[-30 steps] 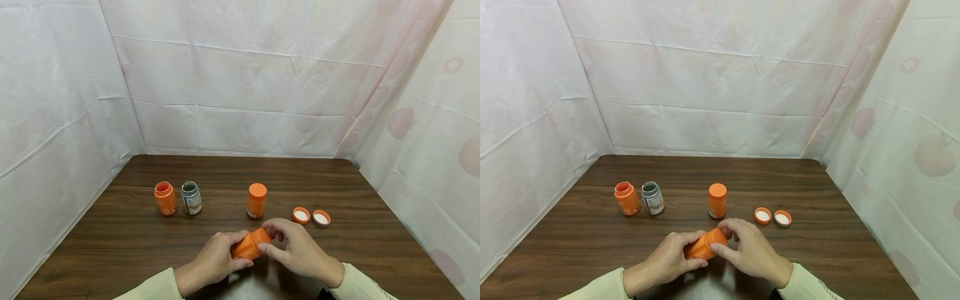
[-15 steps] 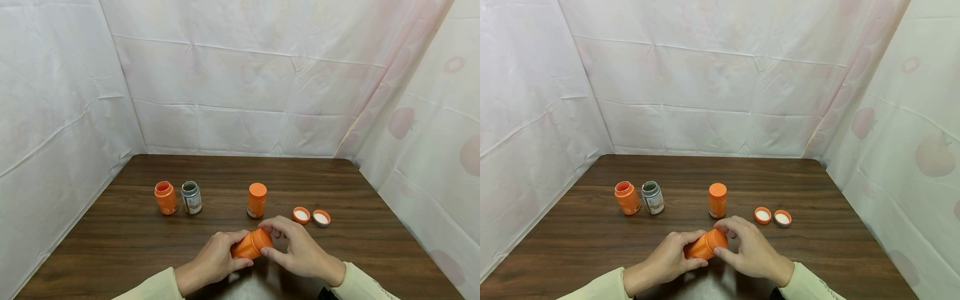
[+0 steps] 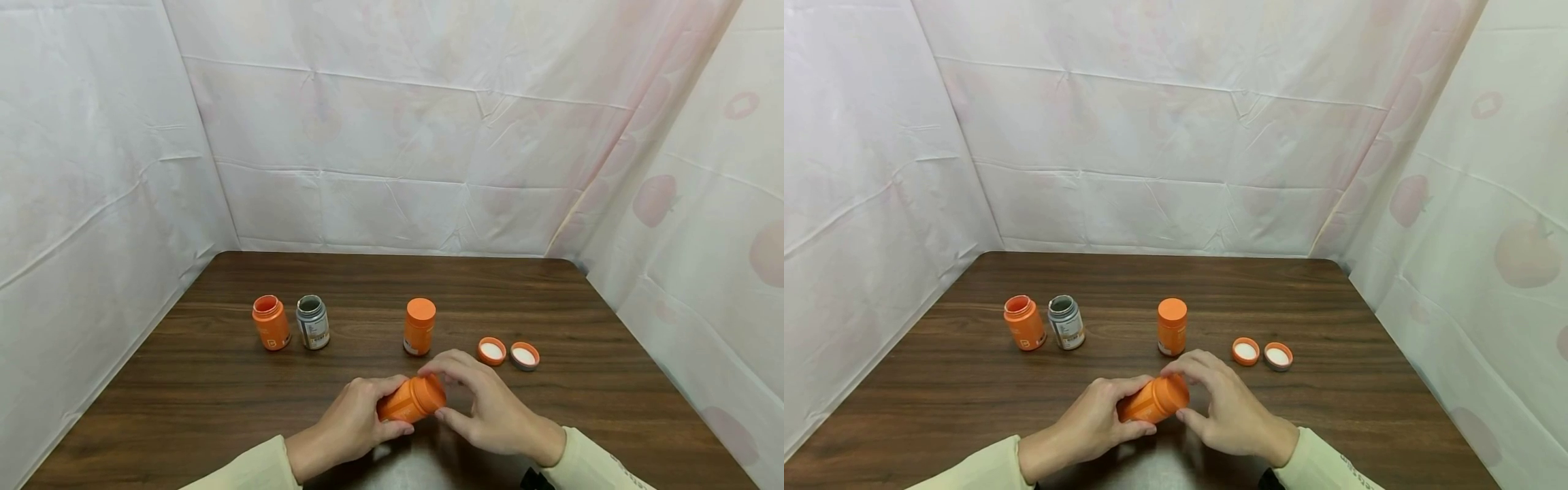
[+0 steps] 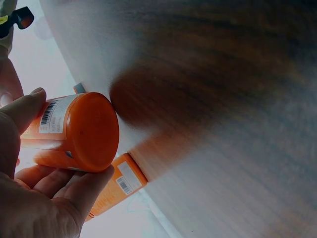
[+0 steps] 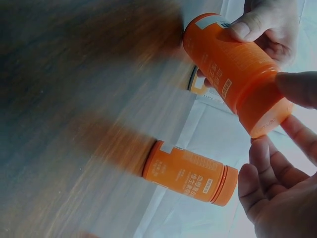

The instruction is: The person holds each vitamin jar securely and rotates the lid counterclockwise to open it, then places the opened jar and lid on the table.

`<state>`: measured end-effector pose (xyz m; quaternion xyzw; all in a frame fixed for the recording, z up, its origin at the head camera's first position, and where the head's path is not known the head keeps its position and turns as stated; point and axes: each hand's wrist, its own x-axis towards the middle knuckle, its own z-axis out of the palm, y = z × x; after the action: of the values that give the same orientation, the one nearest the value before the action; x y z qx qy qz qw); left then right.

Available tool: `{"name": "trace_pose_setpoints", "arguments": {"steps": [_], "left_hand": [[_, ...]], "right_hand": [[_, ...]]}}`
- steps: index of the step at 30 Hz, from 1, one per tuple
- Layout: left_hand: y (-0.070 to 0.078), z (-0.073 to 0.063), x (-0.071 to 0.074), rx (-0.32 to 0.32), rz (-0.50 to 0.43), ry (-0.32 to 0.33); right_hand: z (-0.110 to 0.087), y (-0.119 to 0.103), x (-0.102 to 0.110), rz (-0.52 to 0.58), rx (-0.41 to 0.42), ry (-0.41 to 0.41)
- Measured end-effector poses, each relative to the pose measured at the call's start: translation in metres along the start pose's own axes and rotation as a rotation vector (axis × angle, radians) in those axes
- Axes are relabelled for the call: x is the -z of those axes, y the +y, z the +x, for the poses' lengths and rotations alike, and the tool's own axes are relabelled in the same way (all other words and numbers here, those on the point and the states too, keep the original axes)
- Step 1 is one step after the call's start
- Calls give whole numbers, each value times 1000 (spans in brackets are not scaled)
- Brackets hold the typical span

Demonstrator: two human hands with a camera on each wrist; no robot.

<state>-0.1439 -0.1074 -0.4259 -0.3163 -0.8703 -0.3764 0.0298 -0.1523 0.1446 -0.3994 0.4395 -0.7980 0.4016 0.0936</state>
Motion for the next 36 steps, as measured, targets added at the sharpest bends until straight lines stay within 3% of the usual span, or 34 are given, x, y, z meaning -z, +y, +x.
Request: {"name": "trace_pose_setpoints", "arguments": {"steps": [7, 12, 21, 36], "left_hand": [[0, -1, 0, -16, 7, 10], [0, 0, 0, -12, 4, 3], [0, 0, 0, 13, -18, -15], [1, 0, 0, 17, -31, -24]], "right_hand": [[0, 0, 1, -5, 61, -13], [1, -1, 0, -15, 50, 8], [0, -4, -3, -144, -220, 84], [4, -7, -4, -146, -329, 39]]}}
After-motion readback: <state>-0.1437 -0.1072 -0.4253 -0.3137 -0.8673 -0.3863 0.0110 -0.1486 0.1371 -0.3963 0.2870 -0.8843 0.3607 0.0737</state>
